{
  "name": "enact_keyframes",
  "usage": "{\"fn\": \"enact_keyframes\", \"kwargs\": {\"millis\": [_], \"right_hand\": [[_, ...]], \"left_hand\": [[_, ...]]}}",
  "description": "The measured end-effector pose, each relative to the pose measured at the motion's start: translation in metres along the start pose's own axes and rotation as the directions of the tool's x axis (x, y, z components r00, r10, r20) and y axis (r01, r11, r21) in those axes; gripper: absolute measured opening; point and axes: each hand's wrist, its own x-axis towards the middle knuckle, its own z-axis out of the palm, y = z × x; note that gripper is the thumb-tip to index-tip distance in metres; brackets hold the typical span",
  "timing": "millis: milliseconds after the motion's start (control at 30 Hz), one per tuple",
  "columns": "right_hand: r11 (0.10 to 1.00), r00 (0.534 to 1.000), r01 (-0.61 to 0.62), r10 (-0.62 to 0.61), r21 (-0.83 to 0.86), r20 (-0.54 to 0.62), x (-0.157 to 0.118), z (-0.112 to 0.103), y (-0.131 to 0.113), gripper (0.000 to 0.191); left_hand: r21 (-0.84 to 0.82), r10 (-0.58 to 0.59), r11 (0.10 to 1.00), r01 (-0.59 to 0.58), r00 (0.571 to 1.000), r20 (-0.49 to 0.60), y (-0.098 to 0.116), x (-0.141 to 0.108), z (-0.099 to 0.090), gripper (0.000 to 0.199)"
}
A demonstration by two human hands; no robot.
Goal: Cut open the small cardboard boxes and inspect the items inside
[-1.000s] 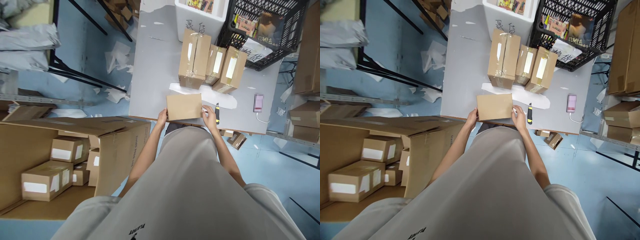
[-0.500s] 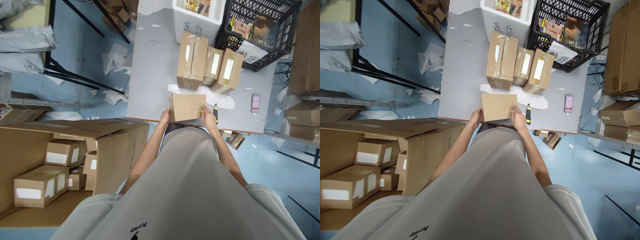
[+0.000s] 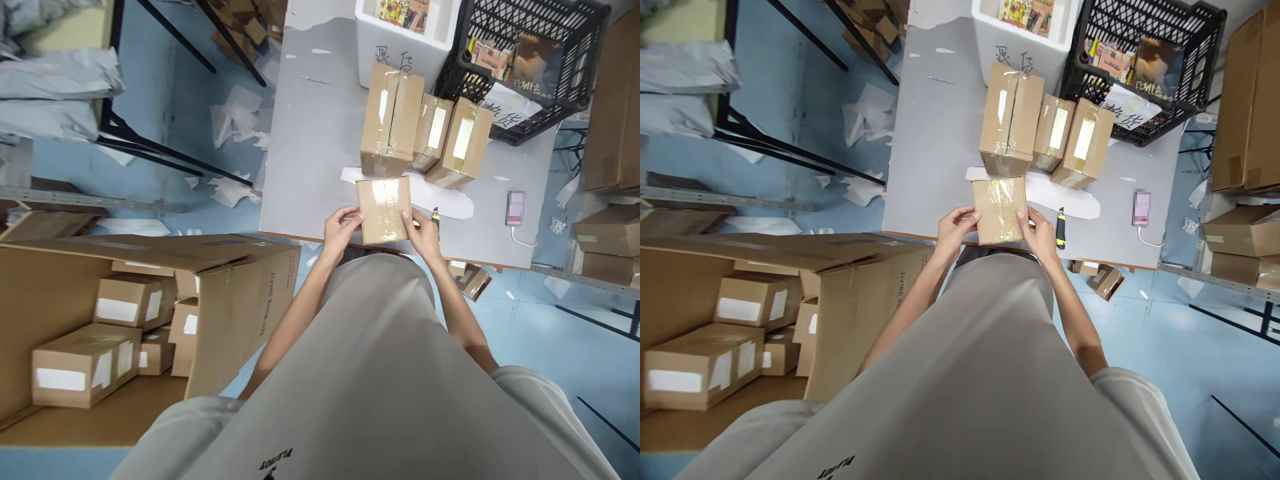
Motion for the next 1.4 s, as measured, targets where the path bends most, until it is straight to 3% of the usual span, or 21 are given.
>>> {"fn": "enact_keyframes", "kwargs": {"millis": [167, 300, 400, 600, 767, 1000, 1300, 1400], "right_hand": [[0.997, 0.999, -0.034, 0.032, 0.070, 0.038, -0.007, 0.021, -0.005, 0.076], [0.998, 0.985, -0.059, 0.059, -0.002, 0.163, -0.010, 0.038, -0.003, 0.070], [0.997, 0.976, -0.071, 0.069, 0.000, 0.205, -0.013, 0.040, -0.001, 0.067], [1.000, 0.982, -0.018, 0.022, -0.022, 0.188, -0.011, 0.042, 0.001, 0.068], [0.998, 0.989, 0.043, -0.037, -0.041, 0.145, 0.003, 0.049, 0.000, 0.069], [0.988, 0.986, -0.072, 0.091, -0.136, 0.139, 0.026, 0.052, -0.001, 0.073], [0.987, 0.984, -0.147, 0.139, 0.064, 0.111, 0.017, 0.041, 0.012, 0.076], [0.974, 0.981, -0.180, 0.167, 0.140, 0.100, 0.013, 0.030, 0.029, 0.078]], "left_hand": [[0.153, 0.110, 0.983, -0.097, 0.991, -0.075, 0.013, -0.004, -0.021, 0.050], [0.192, 0.008, 0.981, 0.012, 0.995, -0.101, 0.001, 0.005, -0.039, 0.046], [0.202, -0.009, 0.979, 0.026, 0.997, -0.081, -0.008, 0.002, -0.044, 0.048], [0.330, 0.144, 0.938, -0.110, 0.986, -0.080, -0.011, -0.015, -0.028, 0.066], [0.422, 0.209, 0.895, -0.145, 0.972, -0.109, -0.007, -0.009, -0.021, 0.071], [0.438, 0.219, 0.886, -0.154, 0.971, -0.101, -0.005, 0.002, -0.017, 0.064], [0.625, 0.328, 0.755, -0.197, 0.939, -0.101, -0.002, -0.008, 0.016, 0.059], [0.524, 0.317, 0.812, -0.256, 0.948, -0.028, -0.008, 0.002, 0.021, 0.060]]}}
